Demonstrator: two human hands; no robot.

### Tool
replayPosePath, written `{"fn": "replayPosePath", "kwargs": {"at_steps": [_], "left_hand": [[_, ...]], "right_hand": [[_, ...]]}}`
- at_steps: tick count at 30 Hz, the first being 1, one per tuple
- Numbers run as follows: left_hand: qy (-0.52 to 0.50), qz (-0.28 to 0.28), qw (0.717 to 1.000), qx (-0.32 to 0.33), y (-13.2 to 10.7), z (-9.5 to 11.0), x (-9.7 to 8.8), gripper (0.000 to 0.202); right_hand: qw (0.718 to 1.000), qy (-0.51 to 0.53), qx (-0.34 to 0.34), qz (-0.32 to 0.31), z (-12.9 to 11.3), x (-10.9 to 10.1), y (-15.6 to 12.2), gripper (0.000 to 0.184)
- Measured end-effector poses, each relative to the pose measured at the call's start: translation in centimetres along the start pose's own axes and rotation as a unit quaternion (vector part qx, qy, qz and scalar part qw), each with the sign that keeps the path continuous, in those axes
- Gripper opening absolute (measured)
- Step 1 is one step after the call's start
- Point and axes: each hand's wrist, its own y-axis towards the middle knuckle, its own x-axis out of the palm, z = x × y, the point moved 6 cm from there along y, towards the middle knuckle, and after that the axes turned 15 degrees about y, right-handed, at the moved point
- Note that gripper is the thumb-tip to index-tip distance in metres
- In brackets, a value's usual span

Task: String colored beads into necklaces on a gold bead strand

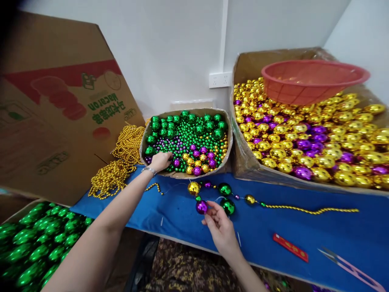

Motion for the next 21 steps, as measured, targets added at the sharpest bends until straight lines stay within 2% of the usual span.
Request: {"fn": "replayPosePath", "kwargs": {"at_steps": [5, 8, 9, 10, 11, 13, 14, 15, 17, 21], "left_hand": [[-0.069, 0.027, 0.997, -0.014, -0.3, 0.2, -1.3, 0.027], [-0.141, 0.049, 0.989, -0.013, -2.0, 0.5, -2.2, 0.029], [-0.207, 0.047, 0.977, -0.01, -2.9, 0.8, -2.3, 0.03], [-0.304, 0.036, 0.952, -0.007, -3.9, 1.2, -2.2, 0.032], [-0.422, 0.018, 0.906, -0.006, -5.0, 1.7, -2.0, 0.032], [-0.641, -0.031, 0.767, -0.018, -7.2, 3.1, -1.4, 0.031], [-0.708, -0.053, 0.703, -0.029, -8.2, 3.8, -1.1, 0.03], [-0.742, -0.069, 0.666, -0.039, -9.0, 4.4, -0.9, 0.028], [-0.766, -0.085, 0.636, -0.053, -10.2, 5.4, -0.6, 0.023], [-0.766, -0.086, 0.635, -0.046, -10.9, 6.1, -0.4, 0.023]], "right_hand": [[1.0, -0.025, 0.0, -0.016, -0.5, 0.7, -0.1, 0.038], [0.998, -0.05, 0.006, -0.027, -0.8, 0.9, -0.4, 0.037], [0.998, -0.058, 0.007, -0.028, -0.9, 1.0, -0.5, 0.037], [0.997, -0.066, 0.005, -0.027, -1.1, 1.1, -0.5, 0.038], [0.997, -0.074, 0.002, -0.026, -1.3, 1.2, -0.5, 0.038], [0.995, -0.091, -0.004, -0.028, -1.6, 1.4, -0.5, 0.038], [0.995, -0.099, -0.008, -0.029, -1.8, 1.6, -0.4, 0.038], [0.994, -0.107, -0.011, -0.03, -2.0, 1.7, -0.4, 0.037], [0.992, -0.119, -0.015, -0.032, -2.4, 1.9, -0.4, 0.036], [0.99, -0.138, -0.014, -0.034, -2.8, 2.1, -0.4, 0.036]]}}
